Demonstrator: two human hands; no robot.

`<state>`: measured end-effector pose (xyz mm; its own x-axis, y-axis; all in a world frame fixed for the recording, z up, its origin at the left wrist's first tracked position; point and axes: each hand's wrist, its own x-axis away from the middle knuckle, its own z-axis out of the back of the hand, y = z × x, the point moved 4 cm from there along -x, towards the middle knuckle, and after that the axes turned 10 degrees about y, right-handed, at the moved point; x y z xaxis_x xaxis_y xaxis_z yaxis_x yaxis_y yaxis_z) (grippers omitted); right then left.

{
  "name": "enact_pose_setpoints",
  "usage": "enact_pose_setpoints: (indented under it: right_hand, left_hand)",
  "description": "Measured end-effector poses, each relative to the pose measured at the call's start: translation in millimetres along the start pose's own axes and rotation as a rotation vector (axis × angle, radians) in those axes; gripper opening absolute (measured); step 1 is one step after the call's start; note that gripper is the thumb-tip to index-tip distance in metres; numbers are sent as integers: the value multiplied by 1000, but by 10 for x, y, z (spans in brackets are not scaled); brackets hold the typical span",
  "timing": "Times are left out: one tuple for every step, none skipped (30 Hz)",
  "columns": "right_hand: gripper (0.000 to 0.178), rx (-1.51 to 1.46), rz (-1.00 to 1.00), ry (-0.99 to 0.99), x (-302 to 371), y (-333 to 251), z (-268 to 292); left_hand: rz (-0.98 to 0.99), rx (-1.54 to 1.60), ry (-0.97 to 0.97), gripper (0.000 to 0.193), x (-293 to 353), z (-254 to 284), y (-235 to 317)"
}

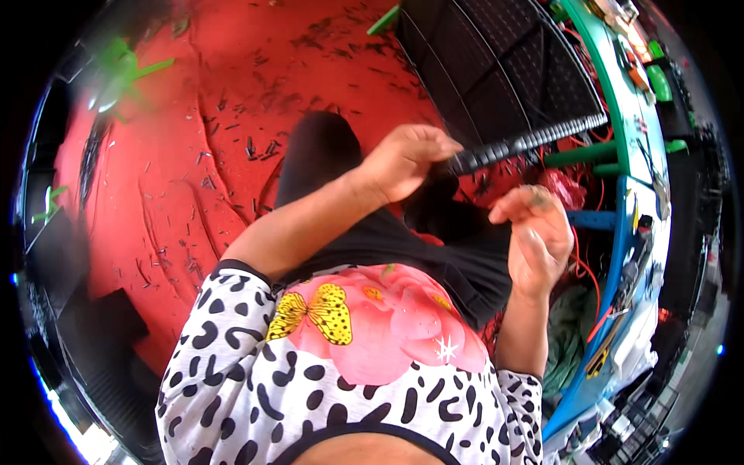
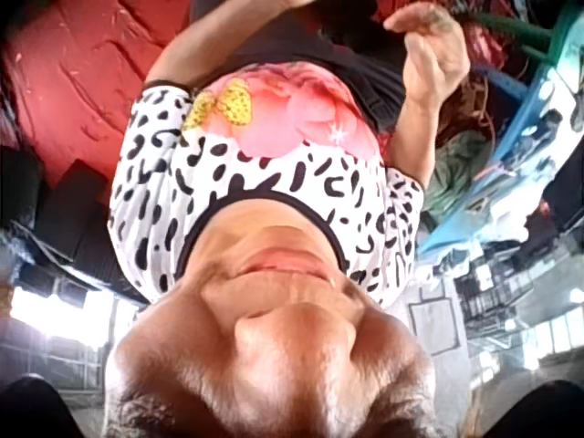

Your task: The person attaches a plastic cap to the end of a black woven furniture frame by hand and trims excess material using shears.

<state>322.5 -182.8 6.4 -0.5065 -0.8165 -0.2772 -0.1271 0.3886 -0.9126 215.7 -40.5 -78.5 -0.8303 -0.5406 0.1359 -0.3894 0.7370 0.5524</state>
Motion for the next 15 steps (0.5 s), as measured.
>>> enact_pose_setpoints:
  right_hand:
    - [31,37,-13,39,45,69,63]
    - [29,92,35,54,73,130,70]
    - [29,146,84,62,85,182,69]
    - [27,247,177,55,74,205,48]
    - [23,436,244,48,62,211,31]
    - [24,577,372,54,52,184,-23]
    - [25,717,502,57,27,150,-89]
    - [30,819,697,-7,-43,104,-152]
    - [35,915,892,-73,-109,62,-211]
    - [41,977,950,-106,-167,39,-257]
    - [44,989,964,-157,-248,-35,-299]
    - [45,1012,957,-249,-340,-46,-347]
    - [47,1033,949,-341,-421,-35,-388]
    - [44,1017,938,-401,-504,-1,-415]
    - [44,1022,937,-402,-550,16,-409]
  left_hand:
    - [27,7,-11,10,10,-10,-19]
    - [21,-3,-7,10,24,-16,-4]
    - [8,-12,-1,10,33,-15,7]
    - [23,-5,-20,9,21,-3,15]
    - [32,3,-14,9,33,12,2]
    - [38,-8,-2,9,46,11,6]
    - [43,-20,9,9,54,23,5]
    - [32,-32,-3,10,62,50,2]
    - [35,-26,3,10,74,55,-4]
    - [40,-17,10,10,84,47,2]
    - [51,-6,4,11,94,3,-2]
    - [48,-9,-26,11,85,23,-3]
    - [50,-5,-21,11,103,27,-5]
    - [46,-1,-32,11,113,1,18]
    - [43,4,-43,10,115,-11,28]
